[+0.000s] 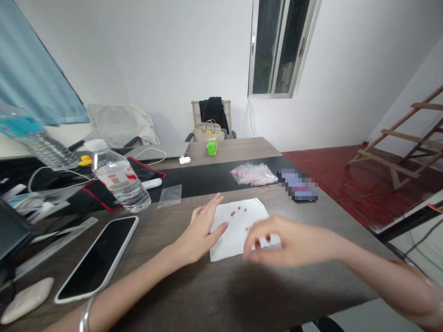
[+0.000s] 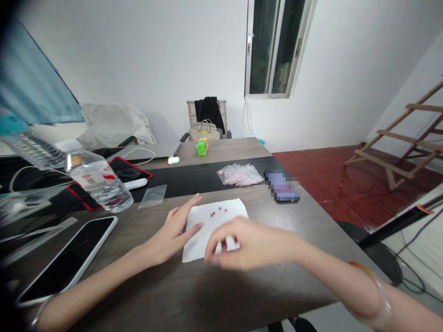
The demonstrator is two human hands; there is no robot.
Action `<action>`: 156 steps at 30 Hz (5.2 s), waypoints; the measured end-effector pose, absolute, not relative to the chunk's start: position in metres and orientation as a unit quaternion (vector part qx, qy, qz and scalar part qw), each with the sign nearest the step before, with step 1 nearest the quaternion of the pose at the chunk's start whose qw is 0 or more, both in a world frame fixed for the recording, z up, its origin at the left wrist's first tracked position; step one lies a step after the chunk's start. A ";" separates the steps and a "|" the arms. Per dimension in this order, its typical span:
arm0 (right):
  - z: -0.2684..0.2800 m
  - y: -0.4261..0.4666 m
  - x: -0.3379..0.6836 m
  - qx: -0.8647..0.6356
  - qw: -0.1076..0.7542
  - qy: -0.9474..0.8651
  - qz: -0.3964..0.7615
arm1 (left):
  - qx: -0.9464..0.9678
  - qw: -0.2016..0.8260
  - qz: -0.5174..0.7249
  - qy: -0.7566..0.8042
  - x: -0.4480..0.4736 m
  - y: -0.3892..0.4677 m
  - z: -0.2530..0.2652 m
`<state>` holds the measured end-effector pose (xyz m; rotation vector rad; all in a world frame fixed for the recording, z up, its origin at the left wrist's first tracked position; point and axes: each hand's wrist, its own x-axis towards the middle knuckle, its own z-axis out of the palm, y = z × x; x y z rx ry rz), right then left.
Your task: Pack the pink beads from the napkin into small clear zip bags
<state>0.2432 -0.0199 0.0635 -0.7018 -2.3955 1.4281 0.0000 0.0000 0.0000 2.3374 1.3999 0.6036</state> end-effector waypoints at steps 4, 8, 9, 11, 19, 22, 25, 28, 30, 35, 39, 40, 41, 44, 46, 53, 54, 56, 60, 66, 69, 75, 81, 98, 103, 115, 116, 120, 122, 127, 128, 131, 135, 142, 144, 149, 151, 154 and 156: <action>0.040 0.085 0.233 -0.389 0.191 -0.878 0.204 | 0.730 0.267 0.383 0.499 0.024 0.049 -0.002; 0.021 0.138 0.220 -0.469 0.085 -0.878 -0.049 | 0.638 0.361 0.441 0.517 0.039 0.105 -0.011; 0.018 0.144 0.218 -0.473 0.081 -0.875 -0.056 | 0.625 0.376 0.446 0.519 0.040 0.115 -0.014; 0.014 0.148 0.215 -0.477 0.091 -0.872 -0.052 | 0.602 0.404 0.453 0.518 0.038 0.129 -0.019; -0.014 0.141 0.209 -0.475 0.229 -0.849 0.033 | 0.574 0.461 0.469 0.488 0.028 0.135 -0.031; -0.028 0.139 0.208 -0.464 0.297 -0.831 0.077 | 0.583 0.462 0.474 0.470 0.028 0.134 -0.036; -0.038 0.139 0.208 -0.457 0.354 -0.807 0.120 | 0.595 0.457 0.477 0.458 0.030 0.133 -0.039; -0.044 0.142 0.209 -0.446 0.391 -0.788 0.162 | 0.610 0.450 0.475 0.448 0.031 0.131 -0.040; -0.046 0.143 0.208 -0.441 0.406 -0.779 0.186 | 0.618 0.444 0.473 0.445 0.032 0.129 -0.040; -0.045 0.137 0.207 -0.427 0.424 -0.767 0.223 | 0.625 0.430 0.472 0.450 0.032 0.126 -0.038; -0.038 0.128 0.205 -0.415 0.420 -0.772 0.234 | 0.632 0.438 0.468 0.435 0.033 0.123 -0.036; -0.036 0.126 0.205 -0.416 0.418 -0.773 0.232 | 0.633 0.440 0.467 0.432 0.033 0.123 -0.035; -0.035 0.124 0.205 -0.418 0.417 -0.774 0.230 | 0.634 0.443 0.466 0.429 0.033 0.122 -0.035; -0.033 0.123 0.205 -0.420 0.419 -0.771 0.232 | 0.635 0.447 0.464 0.426 0.034 0.121 -0.034; -0.033 0.123 0.206 -0.415 0.423 -0.770 0.238 | 0.636 0.446 0.463 0.427 0.034 0.120 -0.033; -0.037 0.127 0.206 -0.399 0.420 -0.775 0.251 | 0.634 0.424 0.471 0.442 0.031 0.121 -0.034; -0.038 0.128 0.206 -0.400 0.417 -0.778 0.247 | 0.632 0.422 0.474 0.445 0.031 0.121 -0.035; -0.039 0.128 0.207 -0.404 0.411 -0.782 0.235 | 0.628 0.420 0.477 0.450 0.030 0.122 -0.036; -0.038 0.126 0.207 -0.412 0.395 -0.793 0.212 | 0.624 0.421 0.476 0.456 0.031 0.122 -0.036; -0.029 0.118 0.207 -0.430 0.348 -0.821 0.141 | 0.623 0.423 0.478 0.452 0.031 0.120 -0.035; -0.026 0.116 0.206 -0.437 0.318 -0.838 0.077 | 0.624 0.429 0.477 0.446 0.031 0.119 -0.034; -0.025 0.115 0.205 -0.435 0.293 -0.851 0.026 | 0.623 0.433 0.480 0.442 0.032 0.118 -0.034; -0.028 0.116 0.205 -0.418 0.304 -0.856 0.006 | 0.608 0.430 0.498 0.446 0.031 0.119 -0.036; -0.028 0.116 0.204 -0.410 0.321 -0.854 0.000 | 0.639 0.414 0.477 0.438 0.033 0.117 -0.035; -0.027 0.113 0.203 -0.424 0.295 -0.856 -0.036 | 0.674 0.382 0.463 0.431 0.034 0.115 -0.035; -0.021 0.104 0.198 -0.418 0.227 -0.874 -0.103 | 0.736 0.214 0.438 0.470 0.038 0.104 -0.027; -0.020 0.102 0.197 -0.420 0.226 -0.872 -0.109 | 0.738 0.203 0.436 0.474 0.038 0.103 -0.027; -0.019 0.099 0.195 -0.424 0.227 -0.867 -0.133 | 0.739 0.171 0.434 0.486 0.041 0.101 -0.027; -0.019 0.099 0.195 -0.426 0.225 -0.864 -0.144 | 0.739 0.160 0.433 0.491 0.041 0.100 -0.028; -0.020 0.097 0.192 -0.435 0.218 -0.860 -0.155 | 0.741 0.130 0.428 0.501 0.043 0.099 -0.028; -0.020 0.096 0.192 -0.438 0.217 -0.859 -0.153 | 0.743 0.124 0.425 0.503 0.043 0.098 -0.027; -0.019 0.095 0.190 -0.445 0.217 -0.857 -0.146 | 0.755 0.102 0.410 0.501 0.043 0.097 -0.025; -0.020 0.100 0.195 -0.417 0.224 -0.871 -0.133 | 0.786 0.075 0.374 0.487 0.043 0.096 -0.023; -0.021 0.110 0.204 -0.364 0.243 -0.890 -0.126 | 0.818 0.018 0.298 0.491 0.042 0.098 -0.027; -0.020 0.108 0.203 -0.374 0.240 -0.886 -0.132 | 0.820 -0.002 0.282 0.498 0.043 0.096 -0.025; -0.019 0.102 0.197 -0.412 0.234 -0.867 -0.154 | 0.818 -0.046 0.256 0.513 0.047 0.088 -0.016; -0.019 0.100 0.196 -0.417 0.236 -0.863 -0.162 | 0.817 -0.057 0.249 0.517 0.048 0.086 -0.013; -0.021 0.100 0.195 -0.422 0.240 -0.858 -0.168 | 0.816 -0.067 0.242 0.521 0.048 0.086 -0.012; -0.021 0.100 0.195 -0.426 0.251 -0.853 -0.169 | 0.812 -0.069 0.243 0.526 0.047 0.086 -0.012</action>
